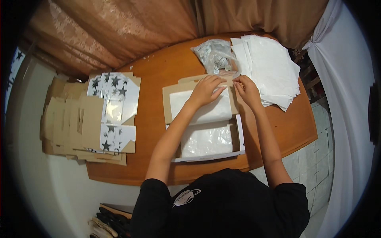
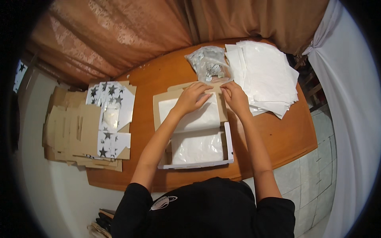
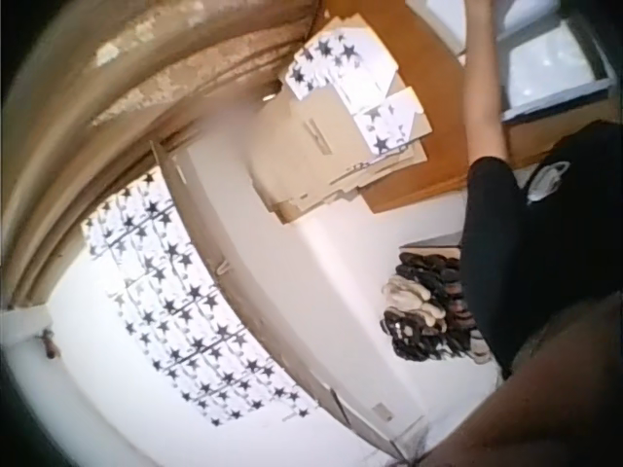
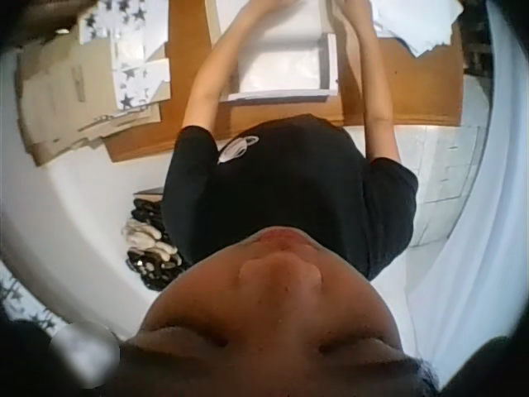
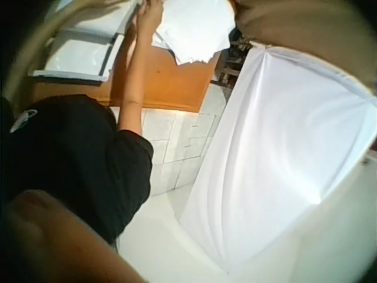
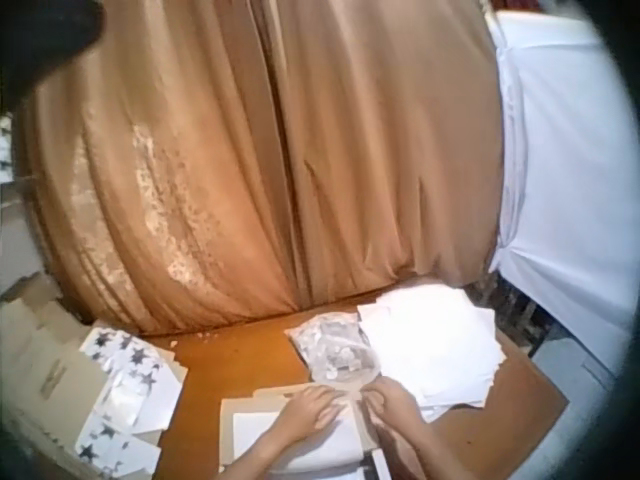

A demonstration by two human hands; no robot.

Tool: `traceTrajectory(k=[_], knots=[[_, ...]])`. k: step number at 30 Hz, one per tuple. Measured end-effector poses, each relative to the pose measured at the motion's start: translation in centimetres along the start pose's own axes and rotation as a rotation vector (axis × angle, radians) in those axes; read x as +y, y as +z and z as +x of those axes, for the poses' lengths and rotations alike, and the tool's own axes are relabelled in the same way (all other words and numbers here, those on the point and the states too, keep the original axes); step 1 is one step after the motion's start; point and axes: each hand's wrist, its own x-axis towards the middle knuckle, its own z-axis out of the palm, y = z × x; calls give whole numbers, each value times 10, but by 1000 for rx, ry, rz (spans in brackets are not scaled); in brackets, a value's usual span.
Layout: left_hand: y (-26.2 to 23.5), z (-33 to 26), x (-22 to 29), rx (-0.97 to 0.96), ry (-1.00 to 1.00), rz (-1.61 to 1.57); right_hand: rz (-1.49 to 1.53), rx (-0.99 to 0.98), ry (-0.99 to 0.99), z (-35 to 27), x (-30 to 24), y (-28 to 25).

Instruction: Folding cardboard into shoe boxes, placing tissue paper and silica gel inside, and stacking the completed boxes on a shelf.

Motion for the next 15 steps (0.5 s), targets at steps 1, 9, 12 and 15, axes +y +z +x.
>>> traceTrajectory(k=[1,9,12,15], knots=[[10,13,-10,15,-18,-44,62,89,113,8,15,7],[75,64,-113,-419,-219,139,-50,-17,71,75,99,74],[85,82,-109,-581,-288,119,-342,-9,-186,87,160,107],[83,68,-105,-490,-347,51,-429,-8,-92,86,157,121]])
